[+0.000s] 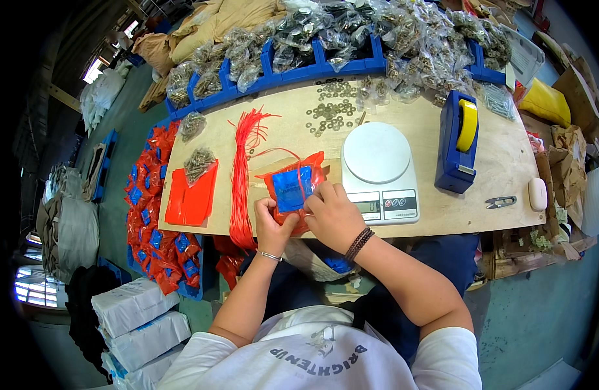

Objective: The person packs metal rings and red fabric pieces into small plastic bags, weighs the bags on a digital scale, and seals them using adhesive tape from a dispenser.

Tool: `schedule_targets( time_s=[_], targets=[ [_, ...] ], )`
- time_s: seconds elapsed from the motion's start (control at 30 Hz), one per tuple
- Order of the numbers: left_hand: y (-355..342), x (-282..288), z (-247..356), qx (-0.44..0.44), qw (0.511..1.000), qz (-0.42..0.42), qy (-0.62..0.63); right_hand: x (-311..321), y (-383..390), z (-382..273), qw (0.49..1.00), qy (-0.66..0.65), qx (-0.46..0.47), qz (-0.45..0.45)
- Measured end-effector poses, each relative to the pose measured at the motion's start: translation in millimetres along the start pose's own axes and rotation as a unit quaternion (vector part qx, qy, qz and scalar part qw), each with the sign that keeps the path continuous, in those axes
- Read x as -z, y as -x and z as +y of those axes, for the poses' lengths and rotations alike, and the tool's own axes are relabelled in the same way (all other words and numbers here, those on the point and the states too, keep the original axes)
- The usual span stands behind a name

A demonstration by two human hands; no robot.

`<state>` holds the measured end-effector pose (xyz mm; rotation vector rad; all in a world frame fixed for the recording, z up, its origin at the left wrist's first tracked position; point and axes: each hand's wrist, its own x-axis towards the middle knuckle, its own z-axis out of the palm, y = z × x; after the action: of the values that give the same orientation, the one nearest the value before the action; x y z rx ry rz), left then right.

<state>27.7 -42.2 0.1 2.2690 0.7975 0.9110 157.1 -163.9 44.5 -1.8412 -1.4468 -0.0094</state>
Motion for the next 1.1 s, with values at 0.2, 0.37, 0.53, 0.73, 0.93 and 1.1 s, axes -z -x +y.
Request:
schedule_targets(
  time_s=[0.2,0.37,0.53,0.73,0.93,1.1],
  targets=[
    [2,5,4,0.026,0.999,-0.034,-0.001,2,1,-1,1.000,-0.004,-0.005,-0.011],
    [2,7,-1,0.010,0.998,-0.051,0.025,12,3,4,0.997,-0.056,-0.023,-0.042],
    [1,6,-18,0.092,0.979,-0.048,0.177,23,4,12,0.998,-0.062,0.000,0.000],
    [-7,-8,-21,0.109,0.962,-0.029,0.249,50,16,28,0.994,-0.061,-0.042,0.082],
    [-5,-11,-21,0.082,0.969,-0.016,0.232,113,29,60,0.966,0.035,-0.121,0.225],
    [-4,-9,-14,0.099,0.973,-0.001,0.209,168,52,117,0.909,0.123,-0.245,0.314]
  ],
)
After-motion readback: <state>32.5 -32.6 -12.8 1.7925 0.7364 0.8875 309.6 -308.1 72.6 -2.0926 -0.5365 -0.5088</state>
